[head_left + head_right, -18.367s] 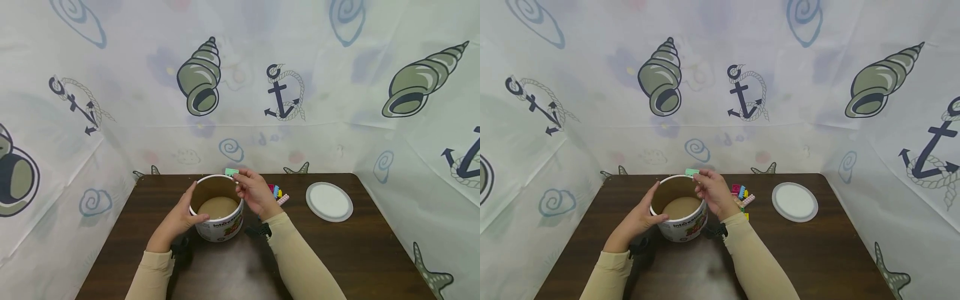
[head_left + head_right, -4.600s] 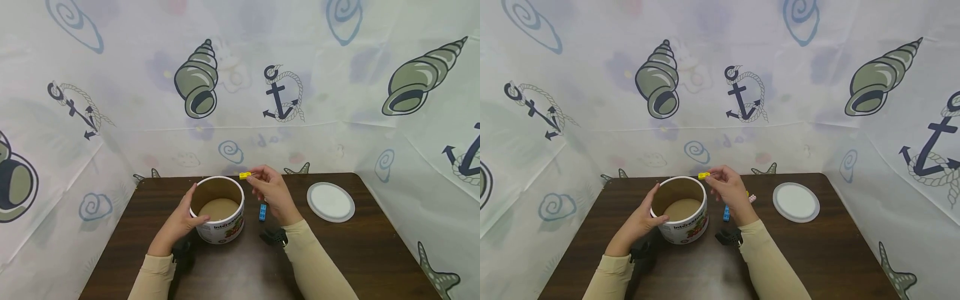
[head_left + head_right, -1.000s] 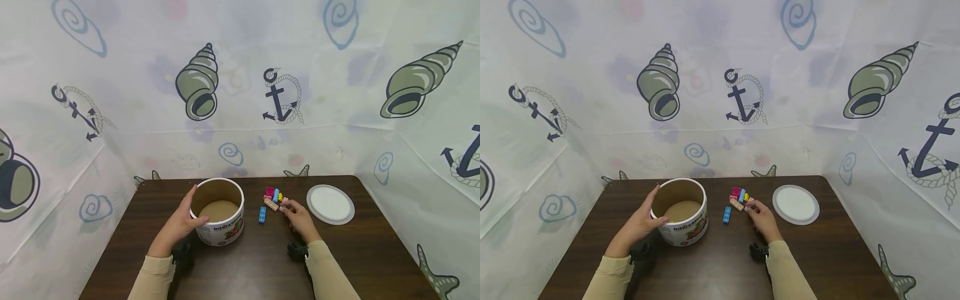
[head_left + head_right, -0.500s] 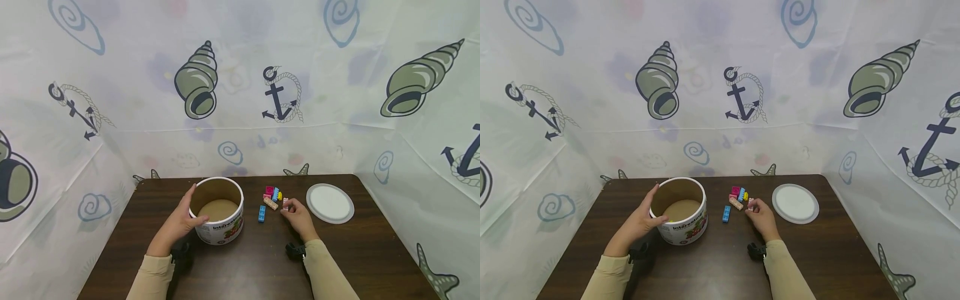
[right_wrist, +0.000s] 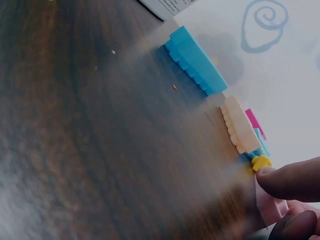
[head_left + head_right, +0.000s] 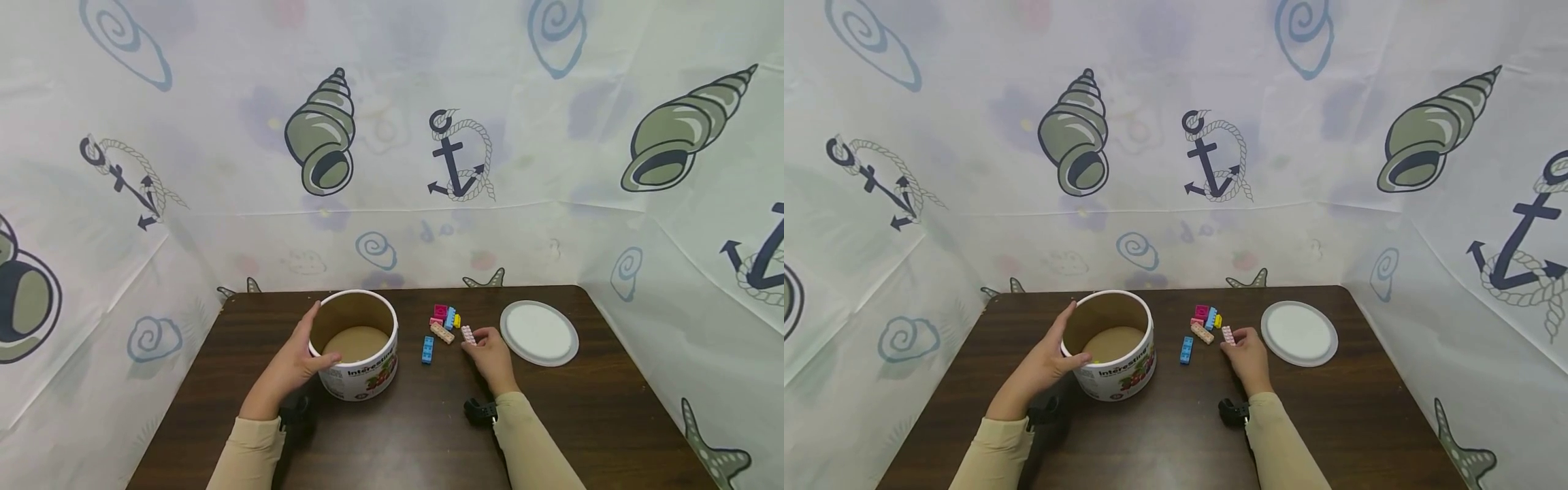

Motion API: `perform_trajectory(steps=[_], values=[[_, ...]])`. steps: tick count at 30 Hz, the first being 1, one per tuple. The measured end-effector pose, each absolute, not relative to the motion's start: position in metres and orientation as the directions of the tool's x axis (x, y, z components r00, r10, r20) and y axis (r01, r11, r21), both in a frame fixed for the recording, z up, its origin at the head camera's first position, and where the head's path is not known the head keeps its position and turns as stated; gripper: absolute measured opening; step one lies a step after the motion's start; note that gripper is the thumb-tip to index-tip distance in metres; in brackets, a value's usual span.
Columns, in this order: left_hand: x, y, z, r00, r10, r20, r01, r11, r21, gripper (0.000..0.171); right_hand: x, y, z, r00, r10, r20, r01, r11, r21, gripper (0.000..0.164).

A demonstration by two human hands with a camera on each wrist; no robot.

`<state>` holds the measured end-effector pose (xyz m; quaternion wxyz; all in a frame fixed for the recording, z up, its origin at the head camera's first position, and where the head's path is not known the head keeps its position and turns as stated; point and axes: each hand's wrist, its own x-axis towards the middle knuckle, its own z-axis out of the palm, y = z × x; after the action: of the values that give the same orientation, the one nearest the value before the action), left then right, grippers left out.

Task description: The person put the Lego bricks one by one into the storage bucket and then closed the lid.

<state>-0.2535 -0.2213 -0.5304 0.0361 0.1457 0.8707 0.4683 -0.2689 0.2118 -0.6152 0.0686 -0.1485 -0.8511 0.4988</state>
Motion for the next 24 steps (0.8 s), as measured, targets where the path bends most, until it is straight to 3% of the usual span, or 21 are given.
perform_trajectory(steps=[11, 18, 24], values=[[-0.2524, -0.2219, -0.5304, -0.954, 0.289, 0.079, 0.224, 0.515, 0.828, 0.127, -0.2687, 0.2099, -0.6171, -0.942, 0.332, -0.056, 0.204, 0.43, -0.879, 0.031], [-0.2537, -0.2222, -0.5324, -0.956, 0.283, 0.076, 0.217, 0.511, 0.832, 0.127, -0.2719, 0.2074, -0.6196, -0.929, 0.369, 0.035, 0.124, 0.4, -0.908, 0.028], [-0.2527, -0.2223, -0.5331, -0.956, 0.284, 0.075, 0.218, 0.512, 0.831, 0.127, -0.27, 0.2072, -0.6223, -0.937, 0.348, 0.008, 0.089, 0.263, -0.961, 0.027]])
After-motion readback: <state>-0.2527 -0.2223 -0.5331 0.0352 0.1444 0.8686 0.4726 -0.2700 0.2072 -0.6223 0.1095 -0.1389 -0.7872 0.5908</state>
